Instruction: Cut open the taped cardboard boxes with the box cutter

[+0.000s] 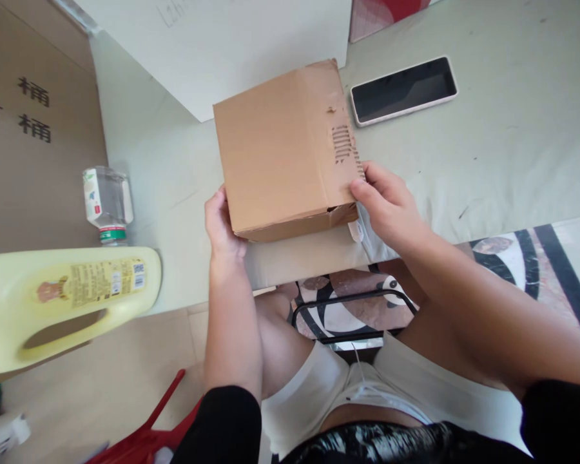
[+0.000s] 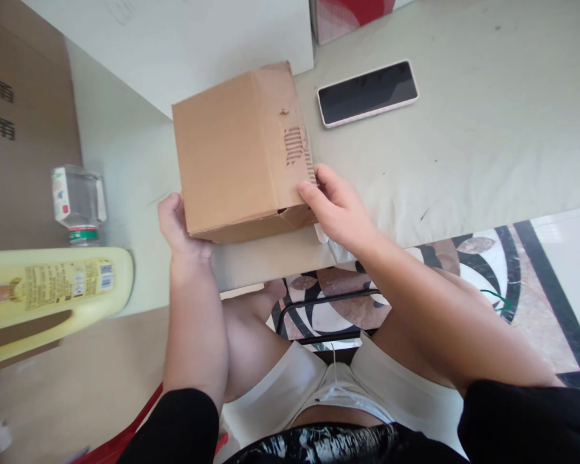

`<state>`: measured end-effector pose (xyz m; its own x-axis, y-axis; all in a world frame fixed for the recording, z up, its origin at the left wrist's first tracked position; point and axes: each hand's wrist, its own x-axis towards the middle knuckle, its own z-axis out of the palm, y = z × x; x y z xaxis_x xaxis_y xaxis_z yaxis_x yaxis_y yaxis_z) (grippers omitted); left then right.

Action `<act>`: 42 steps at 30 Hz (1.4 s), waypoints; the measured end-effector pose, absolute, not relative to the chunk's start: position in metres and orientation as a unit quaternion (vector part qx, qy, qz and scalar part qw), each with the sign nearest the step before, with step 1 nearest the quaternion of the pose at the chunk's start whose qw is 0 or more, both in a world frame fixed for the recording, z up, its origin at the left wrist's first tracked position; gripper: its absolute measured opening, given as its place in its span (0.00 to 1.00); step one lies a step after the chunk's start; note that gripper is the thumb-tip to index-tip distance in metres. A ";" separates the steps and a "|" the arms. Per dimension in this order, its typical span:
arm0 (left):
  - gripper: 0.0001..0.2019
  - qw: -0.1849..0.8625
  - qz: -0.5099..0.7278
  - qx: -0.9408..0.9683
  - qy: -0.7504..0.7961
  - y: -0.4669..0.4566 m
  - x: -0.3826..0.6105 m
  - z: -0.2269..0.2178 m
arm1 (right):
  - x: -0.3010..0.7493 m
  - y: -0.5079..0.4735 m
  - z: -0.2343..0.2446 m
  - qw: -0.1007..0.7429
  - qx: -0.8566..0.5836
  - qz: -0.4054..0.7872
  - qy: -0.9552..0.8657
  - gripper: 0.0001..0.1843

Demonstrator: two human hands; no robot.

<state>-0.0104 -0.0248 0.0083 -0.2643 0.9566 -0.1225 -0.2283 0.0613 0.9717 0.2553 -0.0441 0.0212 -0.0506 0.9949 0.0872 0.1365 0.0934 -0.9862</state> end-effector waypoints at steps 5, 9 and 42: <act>0.21 0.539 0.583 0.338 0.506 -0.028 -0.008 0.018 | 0.254 -0.044 0.021 0.475 -0.520 0.450 -0.549 0.14; 0.14 0.543 0.591 0.319 0.504 -0.026 -0.013 0.015 | 0.254 -0.045 0.022 0.469 -0.518 0.459 -0.548 0.11; 0.35 0.456 0.535 0.449 0.552 -0.022 -0.020 -0.008 | 0.261 -0.029 -0.009 0.562 -0.507 0.520 -0.397 0.23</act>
<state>-0.0199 -0.0223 -0.0078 -0.1821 0.9830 -0.0229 0.0077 0.0247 0.9997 0.2607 -0.0291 -0.0087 0.1446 0.9861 -0.0814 -0.1822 -0.0543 -0.9818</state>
